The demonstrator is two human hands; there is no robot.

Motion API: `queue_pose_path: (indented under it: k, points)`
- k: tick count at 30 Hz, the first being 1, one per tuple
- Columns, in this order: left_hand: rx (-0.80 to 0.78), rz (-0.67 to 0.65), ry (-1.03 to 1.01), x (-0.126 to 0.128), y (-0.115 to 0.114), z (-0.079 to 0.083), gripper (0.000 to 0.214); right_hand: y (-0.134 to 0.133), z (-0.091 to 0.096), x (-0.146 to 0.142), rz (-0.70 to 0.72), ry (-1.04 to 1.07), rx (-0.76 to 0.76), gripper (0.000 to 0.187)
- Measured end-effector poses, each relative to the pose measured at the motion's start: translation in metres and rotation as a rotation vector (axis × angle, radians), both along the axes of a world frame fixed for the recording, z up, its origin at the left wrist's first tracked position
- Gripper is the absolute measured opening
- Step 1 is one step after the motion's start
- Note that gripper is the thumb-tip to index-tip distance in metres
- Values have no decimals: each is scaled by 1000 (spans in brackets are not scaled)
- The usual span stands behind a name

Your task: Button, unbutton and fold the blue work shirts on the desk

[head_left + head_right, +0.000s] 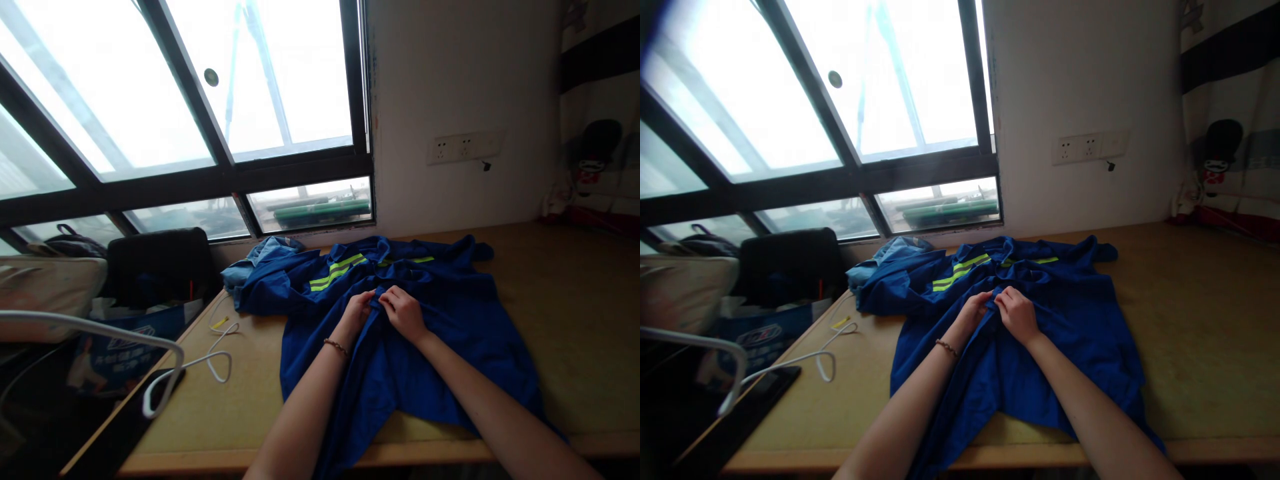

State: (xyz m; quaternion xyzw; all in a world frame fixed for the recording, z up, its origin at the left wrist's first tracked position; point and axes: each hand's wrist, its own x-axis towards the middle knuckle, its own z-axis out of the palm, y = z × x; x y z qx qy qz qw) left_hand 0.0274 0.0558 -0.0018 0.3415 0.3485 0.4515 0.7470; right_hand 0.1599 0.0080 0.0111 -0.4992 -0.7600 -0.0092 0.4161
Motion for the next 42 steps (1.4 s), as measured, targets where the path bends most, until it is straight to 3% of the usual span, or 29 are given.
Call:
queue_pose_path:
  k: [9, 16, 23, 30, 35, 39, 42]
  points:
    - [-45, -118, -78, -2, -1, 1, 13, 5, -5, 4, 24, 58, -70, 11]
    - [-105, -6, -96, 0, 0, 2, 11, 3, -1, 5, 105, 10, -61, 36]
    - [-57, -3, 42, 2, -3, 4, 17, 4, -1, 7, 92, -21, -128, 24]
    - [81, -133, 18, 0, -1, -3, 27, 10, -10, 9, 44, 90, -80, 9]
    - [181, -101, 107, -1, -5, 2, 33, 17, -11, 16, -71, 156, -25, 7]
    - [354, -198, 163, -6, -5, 9, 44, 26, -8, 37, -307, 187, 74, 11]
    - [558, -8, 395, -15, 1, 10, 33, 34, -11, 56, -561, 154, 122, 25]
